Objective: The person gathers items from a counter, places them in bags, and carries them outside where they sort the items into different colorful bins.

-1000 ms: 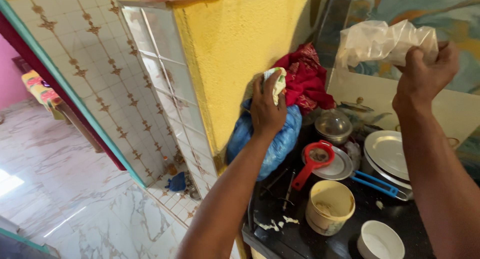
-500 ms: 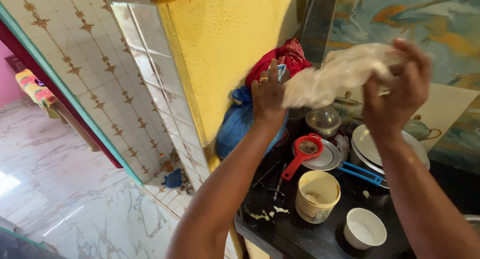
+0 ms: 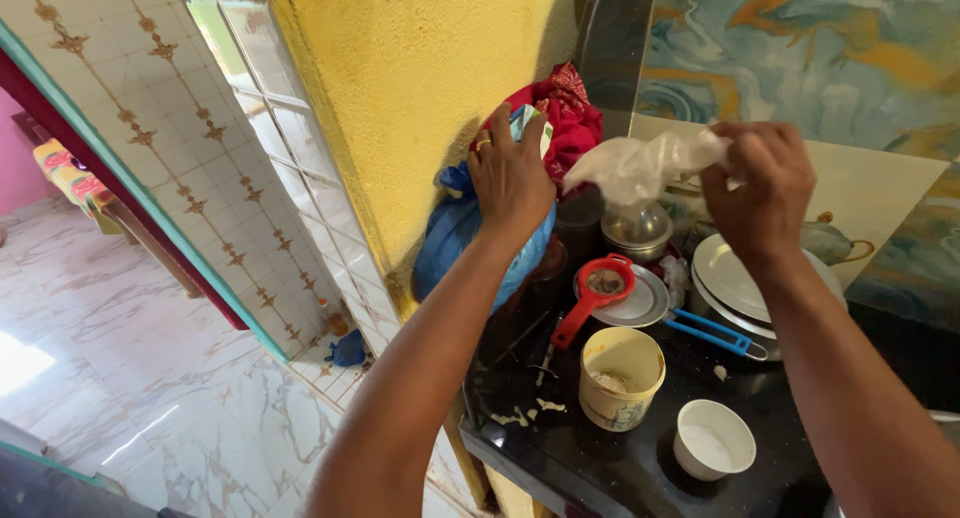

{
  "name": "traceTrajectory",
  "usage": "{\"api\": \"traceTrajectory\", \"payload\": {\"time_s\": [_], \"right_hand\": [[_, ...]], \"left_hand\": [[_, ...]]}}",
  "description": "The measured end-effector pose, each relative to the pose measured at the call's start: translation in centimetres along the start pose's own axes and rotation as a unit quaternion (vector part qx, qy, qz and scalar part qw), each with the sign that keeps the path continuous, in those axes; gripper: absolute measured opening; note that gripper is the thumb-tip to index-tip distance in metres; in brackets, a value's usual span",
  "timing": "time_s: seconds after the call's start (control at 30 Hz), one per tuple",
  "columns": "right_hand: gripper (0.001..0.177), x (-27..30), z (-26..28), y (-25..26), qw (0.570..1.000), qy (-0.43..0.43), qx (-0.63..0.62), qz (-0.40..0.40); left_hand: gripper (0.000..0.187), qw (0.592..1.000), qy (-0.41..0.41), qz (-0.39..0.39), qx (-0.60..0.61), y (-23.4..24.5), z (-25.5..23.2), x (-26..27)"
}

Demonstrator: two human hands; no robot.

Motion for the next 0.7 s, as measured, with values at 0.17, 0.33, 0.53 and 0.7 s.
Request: {"api": "traceTrajectory", "payload": {"time_s": [0.17,0.33,0.53,0.7], "right_hand": [[0.018,1.2,-2.9,0.1,0.998,-0.033,0.012,-0.045],[0.026,1.6,-3.1,-0.2,0.995,-0.062,-0.015,-0.077],[0.023,2.4,-3.0,-1.0,0.985,-0.112,-0.088,-0.1],[0.017,3.1,-2.9,-2.5,0.95,-0.197,-0.217,-0.107]], "left_hand": [[0.063,0.994,0.01,-0.028,0.105,2.0,-1.2,0.9],[0.069,0.957,-0.036,-0.085,0.274,2.4,-3.0,1.6],[0.058,0.909,-0.047,-0.024,0.413,-0.1,-5.8,3.1],[0.058,0.902,-0.023,-0.013,0.431,-1.1,-7.9,4.4]]}}
Point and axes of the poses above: each hand's wrist, its own x-axis away from the middle knuckle, its own y-axis out of the back of the hand, z = x × y, the point moved 8 cm from there along -x, towards the middle knuckle, and after that the axes turned 8 degrees about y, right-handed, at the moved point
